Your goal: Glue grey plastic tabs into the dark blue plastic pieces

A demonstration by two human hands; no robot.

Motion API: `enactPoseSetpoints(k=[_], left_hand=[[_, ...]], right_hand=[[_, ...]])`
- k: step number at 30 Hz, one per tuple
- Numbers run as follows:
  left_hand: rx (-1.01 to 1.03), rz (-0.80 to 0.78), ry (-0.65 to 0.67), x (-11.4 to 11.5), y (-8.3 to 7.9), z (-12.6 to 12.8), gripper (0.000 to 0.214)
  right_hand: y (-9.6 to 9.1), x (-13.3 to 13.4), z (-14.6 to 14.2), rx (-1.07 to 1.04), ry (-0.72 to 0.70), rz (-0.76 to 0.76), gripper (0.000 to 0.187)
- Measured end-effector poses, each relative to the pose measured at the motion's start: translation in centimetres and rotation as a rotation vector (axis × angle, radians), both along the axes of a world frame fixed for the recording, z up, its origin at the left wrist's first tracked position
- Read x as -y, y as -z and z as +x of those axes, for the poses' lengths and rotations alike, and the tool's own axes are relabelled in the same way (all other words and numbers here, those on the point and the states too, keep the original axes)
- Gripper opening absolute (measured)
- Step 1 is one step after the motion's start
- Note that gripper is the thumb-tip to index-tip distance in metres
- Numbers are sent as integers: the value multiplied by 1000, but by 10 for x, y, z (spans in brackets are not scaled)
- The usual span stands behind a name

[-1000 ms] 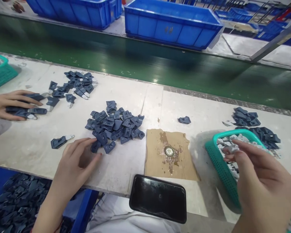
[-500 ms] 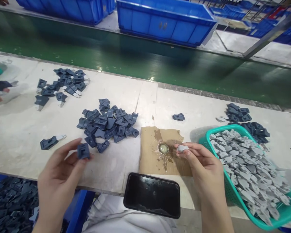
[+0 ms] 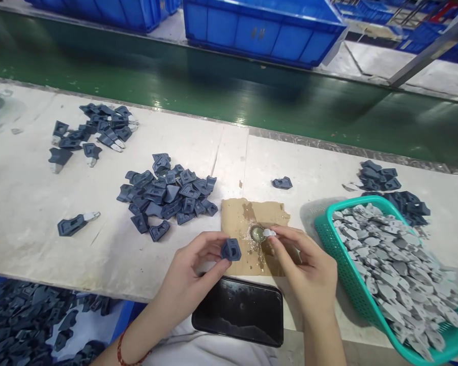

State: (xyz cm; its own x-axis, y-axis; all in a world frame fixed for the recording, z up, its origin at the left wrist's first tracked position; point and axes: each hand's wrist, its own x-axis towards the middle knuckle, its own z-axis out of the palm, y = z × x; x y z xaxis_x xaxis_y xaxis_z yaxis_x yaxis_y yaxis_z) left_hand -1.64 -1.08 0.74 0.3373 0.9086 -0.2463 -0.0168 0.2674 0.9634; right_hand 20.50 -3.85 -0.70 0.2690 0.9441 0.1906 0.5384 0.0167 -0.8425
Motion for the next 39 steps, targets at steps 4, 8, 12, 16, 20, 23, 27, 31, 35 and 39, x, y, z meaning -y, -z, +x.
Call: enactPoseSetpoints(k=[4,8,12,16,20,23,27,31,35,39], left_hand=[[20,-26,1,-2,3,6,31],[7,-36,17,-3,3,6,29],[1,-85,18,-3,1,6,28],[-54,-64,13,-4,-3,7,26],[-38,-50,-3,-5,-4,8,25],[19,-53,-31,-5,-1,9,24],[50,-43,-54,-4,2,11,23],[16,-40,-28,-3,5,12,20],[-32,-34,4,0,8,11,20],[-81,1,19,2,8,11,21]], right_hand=[[-2,0,-3,118,-70,46,15],[-3,0,-4,196,-95,115,18],[-3,-1,-5,231,-101,156,18],[-3,-1,-5,244,-96,159,17],[-2,3,-8,136,-29,132,20],[-2,5,-11,-87,63,89,18],[-4,5,-13,-299,164,37,13],[-7,4,-12,-381,153,19,15],[-8,4,-12,-383,131,17,9],[-9,4,-13,-359,126,11,6]])
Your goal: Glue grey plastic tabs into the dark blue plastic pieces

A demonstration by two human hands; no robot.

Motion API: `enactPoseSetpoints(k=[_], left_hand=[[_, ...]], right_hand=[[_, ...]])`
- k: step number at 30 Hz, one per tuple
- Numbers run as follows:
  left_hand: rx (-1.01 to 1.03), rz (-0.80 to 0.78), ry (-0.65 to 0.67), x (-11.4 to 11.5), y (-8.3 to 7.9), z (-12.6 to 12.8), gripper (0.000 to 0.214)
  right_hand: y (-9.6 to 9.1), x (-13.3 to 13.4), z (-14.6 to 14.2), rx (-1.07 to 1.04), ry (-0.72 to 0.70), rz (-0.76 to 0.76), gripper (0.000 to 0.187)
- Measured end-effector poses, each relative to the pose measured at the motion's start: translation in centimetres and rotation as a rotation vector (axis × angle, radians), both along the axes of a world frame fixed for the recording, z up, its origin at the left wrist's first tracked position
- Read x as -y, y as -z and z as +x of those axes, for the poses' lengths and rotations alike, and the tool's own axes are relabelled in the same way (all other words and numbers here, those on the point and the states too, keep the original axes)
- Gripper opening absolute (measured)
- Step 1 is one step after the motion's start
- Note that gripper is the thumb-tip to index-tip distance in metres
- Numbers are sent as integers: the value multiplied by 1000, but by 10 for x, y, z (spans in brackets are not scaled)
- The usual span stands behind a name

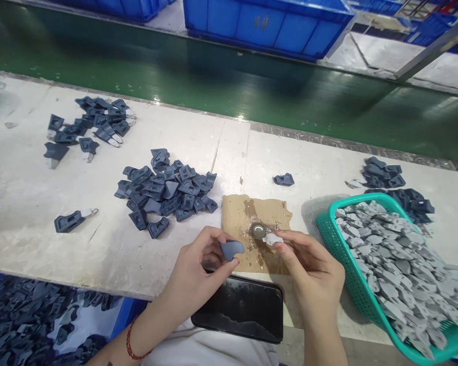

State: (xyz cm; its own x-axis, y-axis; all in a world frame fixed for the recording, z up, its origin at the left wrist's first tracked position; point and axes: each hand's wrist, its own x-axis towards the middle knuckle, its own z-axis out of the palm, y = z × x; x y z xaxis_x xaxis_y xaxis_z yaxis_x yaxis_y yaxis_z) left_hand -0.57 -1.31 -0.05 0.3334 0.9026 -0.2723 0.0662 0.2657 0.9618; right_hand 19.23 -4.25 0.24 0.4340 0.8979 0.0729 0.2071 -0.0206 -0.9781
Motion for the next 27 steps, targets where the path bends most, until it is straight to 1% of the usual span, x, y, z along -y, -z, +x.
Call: enactPoseSetpoints(k=[4,9,12,16,19,24,27], left_hand=[[24,29,-10,-1,-4,0,14],[-24,103,22,-3,-7,-2,19],[2,120,14,-3,-7,-2,17],[96,70,-4,-1,-7,-2,10],[128,56,-2,0,-7,-2,12],[124,63,13,1,-4,-2,16],[86,68,35,0,-5,-2,14]], right_hand=[[-1,-1,-1,3,-65,26,6],[-2,-1,-1,9,-111,69,2],[-1,-1,-1,15,-134,85,3],[0,0,-1,25,-149,84,3],[0,1,-1,24,-171,70,3],[-2,2,-1,35,-254,97,12],[-2,3,-1,72,-301,106,20]])
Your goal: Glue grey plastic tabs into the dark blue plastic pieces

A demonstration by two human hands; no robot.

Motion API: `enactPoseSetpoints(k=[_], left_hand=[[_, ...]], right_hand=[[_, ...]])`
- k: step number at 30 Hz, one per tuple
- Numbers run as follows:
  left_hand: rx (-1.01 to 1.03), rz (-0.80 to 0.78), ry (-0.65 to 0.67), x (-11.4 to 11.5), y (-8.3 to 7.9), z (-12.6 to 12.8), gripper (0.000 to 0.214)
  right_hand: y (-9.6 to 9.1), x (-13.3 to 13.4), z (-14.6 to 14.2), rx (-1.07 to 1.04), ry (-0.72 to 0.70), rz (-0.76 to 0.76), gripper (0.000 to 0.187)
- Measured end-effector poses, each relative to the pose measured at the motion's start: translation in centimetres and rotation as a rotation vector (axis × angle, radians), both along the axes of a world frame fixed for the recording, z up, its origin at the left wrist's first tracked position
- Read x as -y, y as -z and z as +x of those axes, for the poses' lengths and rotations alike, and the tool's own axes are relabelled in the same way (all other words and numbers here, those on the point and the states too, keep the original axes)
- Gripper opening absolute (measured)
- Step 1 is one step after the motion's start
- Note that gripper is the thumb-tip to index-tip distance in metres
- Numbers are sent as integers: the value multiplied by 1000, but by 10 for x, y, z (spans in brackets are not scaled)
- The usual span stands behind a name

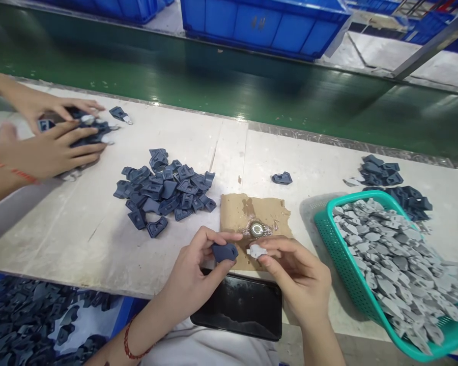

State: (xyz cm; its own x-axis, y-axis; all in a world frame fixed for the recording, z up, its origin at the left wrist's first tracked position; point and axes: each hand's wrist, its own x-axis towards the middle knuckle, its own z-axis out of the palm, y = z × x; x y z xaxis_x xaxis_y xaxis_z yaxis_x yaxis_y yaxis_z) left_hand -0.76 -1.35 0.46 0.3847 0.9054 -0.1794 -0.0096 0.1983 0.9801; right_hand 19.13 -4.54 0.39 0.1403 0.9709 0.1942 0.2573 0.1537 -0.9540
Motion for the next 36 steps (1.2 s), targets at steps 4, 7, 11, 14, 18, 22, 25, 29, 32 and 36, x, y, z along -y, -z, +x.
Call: enactPoseSetpoints(k=[4,7,11,14,18,22,25,29,32,36], left_hand=[[-99,49,37,-1,0,0,31],[-180,135,47,-1,3,-1,26],[-204,263,46,1,6,-1,29],[-234,361,45,1,5,-1,30],[-269,473,47,1,4,0,32],[-272,498,63,2,4,1,32],[-290,504,77,2,4,1,31],[-350,530,119,4,5,0,34],[-395,610,146,6,8,-1,37],[-423,682,160,5,11,-2,36]], right_hand=[[0,0,0,35,-25,26,23],[-1,0,0,42,1,13,17],[0,0,-2,34,57,-45,11],[2,-1,-4,48,67,-51,12],[2,-1,-5,96,63,-36,12],[-1,-3,-8,130,25,-33,9],[-4,-6,-9,162,1,-19,10],[-7,-8,-10,198,-27,19,11],[-8,-9,-9,226,-84,34,11],[-10,-11,-8,254,-164,36,12]])
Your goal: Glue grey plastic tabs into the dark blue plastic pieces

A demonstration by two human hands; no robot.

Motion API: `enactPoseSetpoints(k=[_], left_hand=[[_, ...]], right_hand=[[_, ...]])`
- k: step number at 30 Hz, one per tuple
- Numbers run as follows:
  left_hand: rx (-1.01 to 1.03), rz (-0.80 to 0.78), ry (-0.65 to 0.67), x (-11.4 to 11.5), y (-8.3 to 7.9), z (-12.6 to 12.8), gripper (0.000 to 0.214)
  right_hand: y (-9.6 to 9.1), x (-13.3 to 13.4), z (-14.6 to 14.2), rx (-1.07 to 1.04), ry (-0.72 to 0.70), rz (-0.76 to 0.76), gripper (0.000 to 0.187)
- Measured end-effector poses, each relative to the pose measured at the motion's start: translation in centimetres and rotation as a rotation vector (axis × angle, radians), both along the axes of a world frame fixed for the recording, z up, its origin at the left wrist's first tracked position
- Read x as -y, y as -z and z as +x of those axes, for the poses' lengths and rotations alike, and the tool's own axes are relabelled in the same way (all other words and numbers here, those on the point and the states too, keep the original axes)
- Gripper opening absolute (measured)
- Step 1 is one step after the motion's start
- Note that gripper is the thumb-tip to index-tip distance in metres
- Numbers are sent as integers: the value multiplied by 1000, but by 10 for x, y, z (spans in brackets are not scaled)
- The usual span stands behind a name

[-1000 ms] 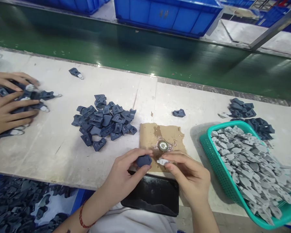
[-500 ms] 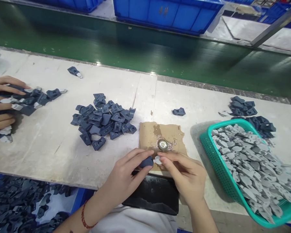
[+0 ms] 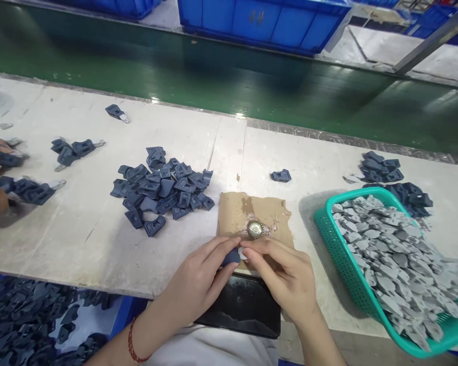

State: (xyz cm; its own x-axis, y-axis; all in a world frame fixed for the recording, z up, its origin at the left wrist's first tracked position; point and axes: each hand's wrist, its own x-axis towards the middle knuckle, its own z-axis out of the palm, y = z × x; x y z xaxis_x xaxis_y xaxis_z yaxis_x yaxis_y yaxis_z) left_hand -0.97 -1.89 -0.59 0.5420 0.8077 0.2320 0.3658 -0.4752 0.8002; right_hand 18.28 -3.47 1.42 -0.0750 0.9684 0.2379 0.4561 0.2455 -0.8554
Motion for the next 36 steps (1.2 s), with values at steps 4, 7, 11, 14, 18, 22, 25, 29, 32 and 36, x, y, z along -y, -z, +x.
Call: enactPoseSetpoints(k=[4,7,11,14,18,22,25,29,32,36], left_hand=[[26,-83,-44,-1,-3,0,36],[87,-198,-93,-3,-8,-1,25],[130,-286,-110,-3,-11,-4,13],[172,-354,-133,-3,-12,-6,13],[199,-474,-136,-3,-13,-7,17],[202,-526,-76,-4,-14,-8,19],[195,-538,-103,-4,-13,-7,20],[193,-577,-124,-4,-13,-7,23],[211,-591,-115,-5,-13,-7,25],[240,-598,-73,-3,-11,-8,24]], right_hand=[[-9,-6,-3,-3,-10,-52,12],[-21,-15,-4,-2,-27,-174,19],[-32,-32,-3,167,-194,-166,28],[-33,-43,-2,335,-330,-39,38],[-28,-51,-5,407,-391,69,46],[-23,-53,-7,385,-434,116,49],[-22,-51,-10,431,-388,156,50],[-18,-49,-13,475,-343,184,51],[-15,-49,-13,411,-331,188,51],[-13,-48,-11,228,-324,132,52]])
